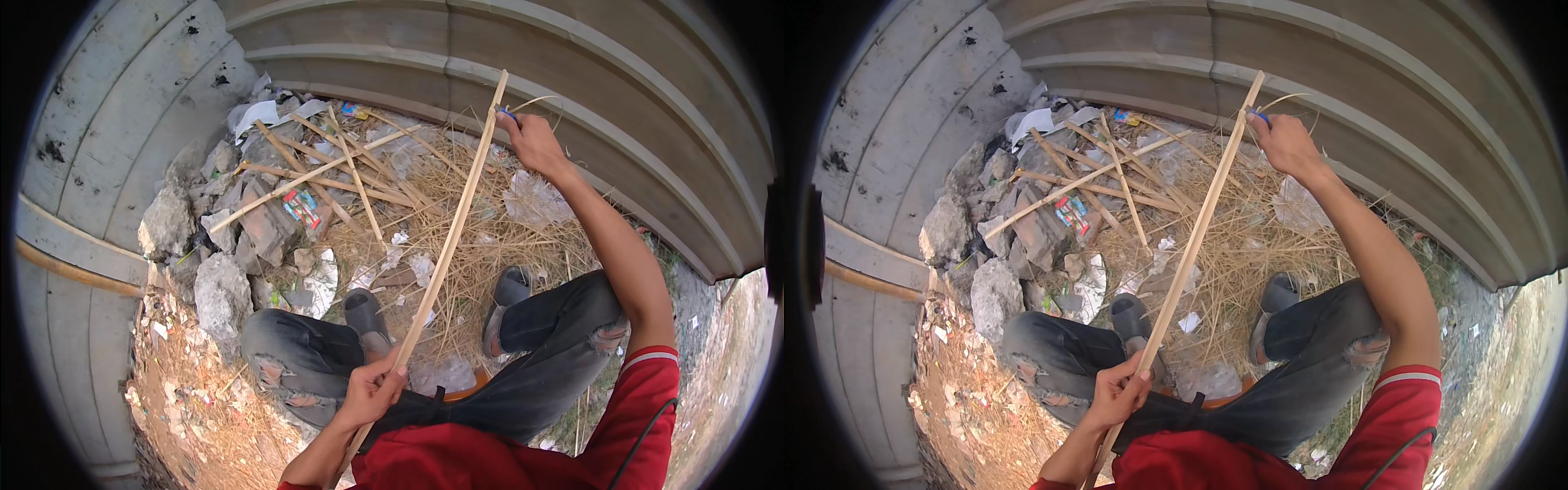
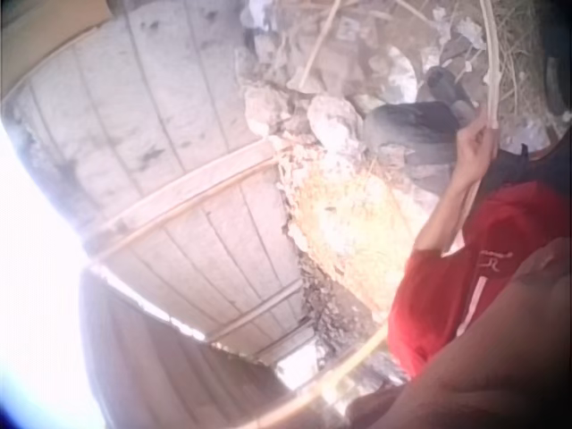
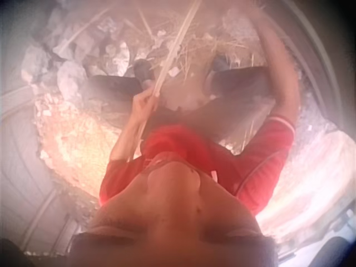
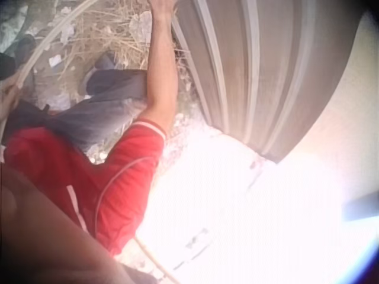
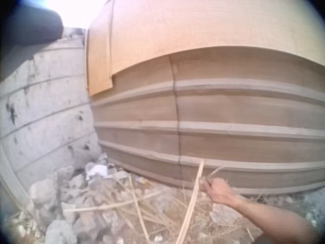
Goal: The person sits inside a large concrete pipe and uses a blue utility knife to shave the surface of a long bamboo stick. They repeatedly scrape the knife along the stick's length to remove thin strips of material, rotating the stick as needed.
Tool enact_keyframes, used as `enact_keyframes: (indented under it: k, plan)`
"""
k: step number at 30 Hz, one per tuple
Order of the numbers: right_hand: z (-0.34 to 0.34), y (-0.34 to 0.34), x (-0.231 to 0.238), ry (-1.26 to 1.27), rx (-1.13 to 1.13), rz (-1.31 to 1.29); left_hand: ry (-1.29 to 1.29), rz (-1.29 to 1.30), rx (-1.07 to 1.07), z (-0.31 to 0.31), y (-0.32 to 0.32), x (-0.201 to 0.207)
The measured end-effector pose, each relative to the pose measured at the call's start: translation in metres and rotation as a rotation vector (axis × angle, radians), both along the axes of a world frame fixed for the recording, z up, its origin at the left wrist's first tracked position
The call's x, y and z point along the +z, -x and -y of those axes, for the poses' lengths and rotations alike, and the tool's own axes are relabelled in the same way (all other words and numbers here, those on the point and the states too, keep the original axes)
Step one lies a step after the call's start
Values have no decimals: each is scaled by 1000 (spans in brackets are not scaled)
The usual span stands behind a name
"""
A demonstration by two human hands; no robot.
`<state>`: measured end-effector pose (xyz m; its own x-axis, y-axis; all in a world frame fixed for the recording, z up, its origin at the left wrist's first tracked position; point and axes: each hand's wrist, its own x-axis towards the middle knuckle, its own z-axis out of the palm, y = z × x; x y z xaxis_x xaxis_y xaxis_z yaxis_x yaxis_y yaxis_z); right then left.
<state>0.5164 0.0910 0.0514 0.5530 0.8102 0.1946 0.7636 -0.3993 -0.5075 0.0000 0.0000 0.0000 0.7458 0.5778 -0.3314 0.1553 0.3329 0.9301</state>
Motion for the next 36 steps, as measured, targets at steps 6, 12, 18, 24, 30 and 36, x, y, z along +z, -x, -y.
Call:
enact_keyframes:
  k: [6,12,18,24,30,36]
  plan:
    - [53,-61,-15,-65,-249,27,-12,10,-7,14,36,-6]
    - [34,-12,-6,-160,19,-559,89,142,89,-19,-9,-1]
    - [35,95,48,-178,220,-754,162,282,70,-26,-39,5]
    - [30,146,45,-141,364,-744,152,234,39,-22,-56,16]
    - [31,137,41,-137,400,-892,296,261,13,-28,-60,24]
    - [44,141,49,-51,478,-506,231,265,44,-33,-70,27]
